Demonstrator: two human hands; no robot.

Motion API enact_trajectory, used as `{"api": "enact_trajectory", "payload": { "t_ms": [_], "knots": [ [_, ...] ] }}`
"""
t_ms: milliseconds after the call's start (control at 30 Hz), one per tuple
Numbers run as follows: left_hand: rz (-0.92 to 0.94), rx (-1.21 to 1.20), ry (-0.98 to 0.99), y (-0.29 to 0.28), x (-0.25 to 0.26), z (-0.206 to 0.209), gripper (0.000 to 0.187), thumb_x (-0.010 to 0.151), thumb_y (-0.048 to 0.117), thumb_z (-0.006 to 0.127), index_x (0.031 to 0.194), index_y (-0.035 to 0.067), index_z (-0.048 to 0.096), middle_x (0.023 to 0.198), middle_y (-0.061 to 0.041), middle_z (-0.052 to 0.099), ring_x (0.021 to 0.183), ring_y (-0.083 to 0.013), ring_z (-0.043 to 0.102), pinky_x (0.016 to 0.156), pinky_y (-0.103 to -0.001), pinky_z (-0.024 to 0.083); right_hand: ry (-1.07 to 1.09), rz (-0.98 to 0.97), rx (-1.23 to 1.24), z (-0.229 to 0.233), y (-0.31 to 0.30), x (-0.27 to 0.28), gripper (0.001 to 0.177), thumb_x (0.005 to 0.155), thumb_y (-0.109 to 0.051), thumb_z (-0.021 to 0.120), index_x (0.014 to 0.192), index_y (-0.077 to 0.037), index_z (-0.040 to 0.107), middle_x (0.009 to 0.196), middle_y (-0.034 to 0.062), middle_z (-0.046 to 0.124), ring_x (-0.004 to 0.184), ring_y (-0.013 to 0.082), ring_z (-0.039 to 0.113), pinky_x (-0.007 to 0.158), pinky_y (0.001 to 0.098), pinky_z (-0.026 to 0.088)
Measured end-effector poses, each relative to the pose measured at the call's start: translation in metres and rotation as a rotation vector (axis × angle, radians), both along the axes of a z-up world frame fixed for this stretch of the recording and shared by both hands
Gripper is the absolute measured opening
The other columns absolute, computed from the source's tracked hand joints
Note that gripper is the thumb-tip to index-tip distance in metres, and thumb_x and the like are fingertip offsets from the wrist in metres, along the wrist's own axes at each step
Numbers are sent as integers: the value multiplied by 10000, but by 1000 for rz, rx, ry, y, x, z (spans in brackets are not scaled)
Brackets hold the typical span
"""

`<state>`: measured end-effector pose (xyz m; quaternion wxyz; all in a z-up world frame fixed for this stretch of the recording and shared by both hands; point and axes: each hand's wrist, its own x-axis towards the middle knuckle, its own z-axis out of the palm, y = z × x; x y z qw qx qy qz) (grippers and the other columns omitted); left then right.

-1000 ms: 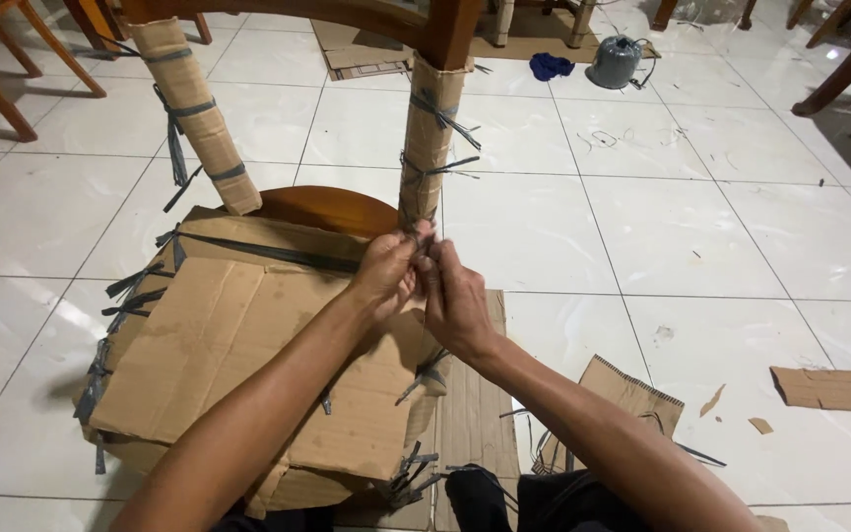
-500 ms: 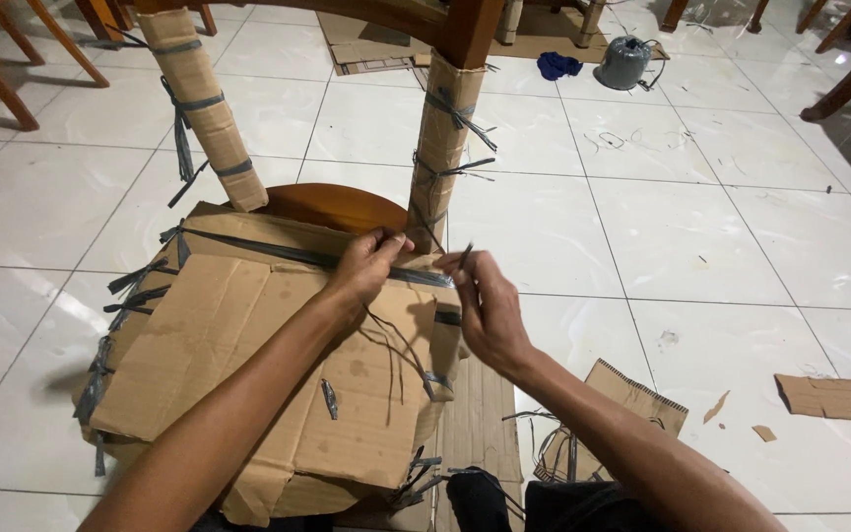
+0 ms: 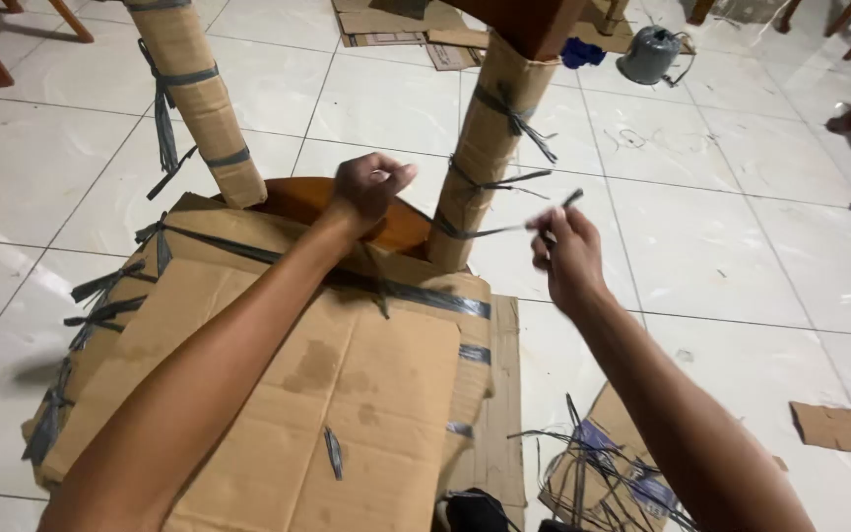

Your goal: Wrap a wooden chair with cardboard and secure it with plastic ties

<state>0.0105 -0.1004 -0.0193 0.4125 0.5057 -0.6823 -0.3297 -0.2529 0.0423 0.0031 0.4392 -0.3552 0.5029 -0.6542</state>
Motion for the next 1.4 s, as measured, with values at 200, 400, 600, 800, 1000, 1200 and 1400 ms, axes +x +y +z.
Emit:
{"api": "enact_trajectory", "payload": {
  "t_ms": [200, 400, 600, 800, 1000, 1200, 1400],
  "knots": [
    [-267, 382, 222, 28, -30, 52, 313, 891, 435, 730, 828, 132, 774, 614, -9, 635, 533, -83, 498, 472, -186, 329, 193, 42, -7, -7, -117, 46, 165, 1036, -175, 599, 1166, -105, 673, 682, 51, 567, 480, 123, 439, 441, 210, 419],
    [-211, 534, 472, -4, -49, 1, 257, 872, 342, 806, 964, 104, 779, 731, -70, 716, 545, -125, 570, 483, -232, 386, 285, 18, -56, -26, -151, 33, 185, 1029, -121, 568, 1186, -69, 652, 750, 114, 585, 556, 192, 485, 483, 283, 450],
    [-189, 561, 451, 45, -52, 35, 311, 942, 350, 711, 1051, 61, 738, 758, -80, 683, 601, -160, 602, 482, -227, 449, 397, -5, -188, -8, -136, 18, 211, 1022, -61, 534, 1208, -30, 629, 824, 183, 604, 639, 267, 535, 529, 362, 484],
    [-278, 536, 405, 48, -62, 65, 423, 990, 317, 613, 1273, 7, 672, 952, -122, 718, 757, -221, 623, 661, -290, 461, 489, -39, -334, 11, -145, 36, 240, 1015, -1, 500, 1230, 9, 606, 898, 252, 624, 721, 342, 585, 575, 441, 518],
    [-166, 516, 487, 51, -40, 30, 404, 1006, 358, 567, 1259, 59, 667, 807, -37, 649, 714, -150, 669, 667, -229, 524, 597, -63, -391, -34, -129, 39, 271, 1008, 59, 466, 1252, 48, 583, 971, 321, 643, 803, 418, 635, 621, 520, 552],
    [145, 363, 501, 74, -2, 6, 361, 1014, 385, 532, 1075, 81, 718, 616, -84, 585, 458, -177, 607, 443, -286, 482, 863, -172, -622, -53, -39, 29, 182, 1032, 26, 484, 1174, 0, 596, 872, 202, 585, 713, 341, 601, 578, 473, 529],
    [298, 231, 724, 150, -17, 12, 189, 924, 274, 681, 987, 98, 705, 818, -48, 679, 661, -137, 555, 567, -301, 455, 1417, -146, -932, -26, 28, 68, 252, 963, -155, 644, 1208, -96, 654, 874, 64, 605, 687, 238, 614, 606, 390, 554]
  ]
}}
